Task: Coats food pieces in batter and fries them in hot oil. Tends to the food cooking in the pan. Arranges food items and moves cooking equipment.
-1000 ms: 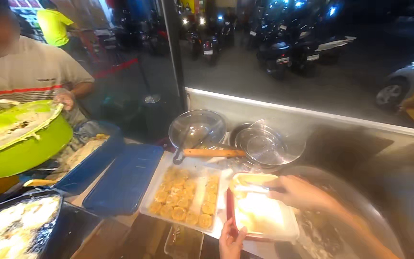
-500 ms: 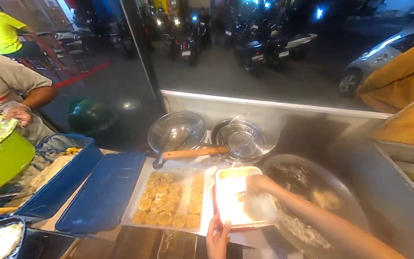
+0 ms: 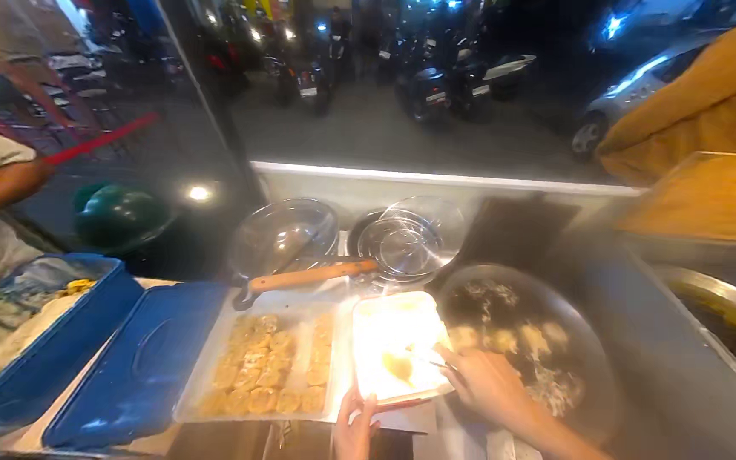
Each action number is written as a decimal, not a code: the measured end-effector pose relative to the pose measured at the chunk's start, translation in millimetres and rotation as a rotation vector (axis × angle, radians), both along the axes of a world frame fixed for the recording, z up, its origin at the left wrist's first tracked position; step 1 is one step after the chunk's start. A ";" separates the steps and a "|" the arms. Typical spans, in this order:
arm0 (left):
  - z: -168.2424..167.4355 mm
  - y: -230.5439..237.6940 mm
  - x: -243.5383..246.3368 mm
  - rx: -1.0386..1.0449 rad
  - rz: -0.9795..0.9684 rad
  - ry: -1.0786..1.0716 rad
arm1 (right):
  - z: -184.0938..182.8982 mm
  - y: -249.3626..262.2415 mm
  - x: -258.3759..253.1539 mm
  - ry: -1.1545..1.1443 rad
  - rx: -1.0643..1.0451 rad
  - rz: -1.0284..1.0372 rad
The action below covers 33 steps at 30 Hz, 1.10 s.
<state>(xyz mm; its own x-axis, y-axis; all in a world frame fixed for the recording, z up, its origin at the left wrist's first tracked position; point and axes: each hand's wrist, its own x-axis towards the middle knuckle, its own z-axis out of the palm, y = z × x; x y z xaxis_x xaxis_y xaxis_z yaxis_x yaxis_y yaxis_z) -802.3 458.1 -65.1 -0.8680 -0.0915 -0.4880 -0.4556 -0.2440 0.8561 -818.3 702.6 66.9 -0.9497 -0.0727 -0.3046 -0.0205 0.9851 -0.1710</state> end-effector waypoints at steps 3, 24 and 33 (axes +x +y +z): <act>-1.8 0.4 0.0 -0.007 -0.004 0.014 | -19.8 43.2 -2.1 -0.145 -0.421 -0.198; 2.4 3.5 6.7 -0.054 0.036 -0.047 | -215.1 207.3 22.4 -0.426 -0.084 -0.822; 7.8 3.0 4.3 -0.026 0.073 -0.044 | 9.1 87.0 -2.1 -0.123 -0.031 -0.343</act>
<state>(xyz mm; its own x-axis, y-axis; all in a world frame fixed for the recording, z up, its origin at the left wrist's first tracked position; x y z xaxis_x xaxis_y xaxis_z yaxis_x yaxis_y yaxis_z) -798.0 461.1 -57.2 -0.8363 -0.1663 -0.5224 -0.4749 -0.2561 0.8419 -820.4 789.6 76.0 -0.8769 0.2327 -0.4205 0.3327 0.9254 -0.1815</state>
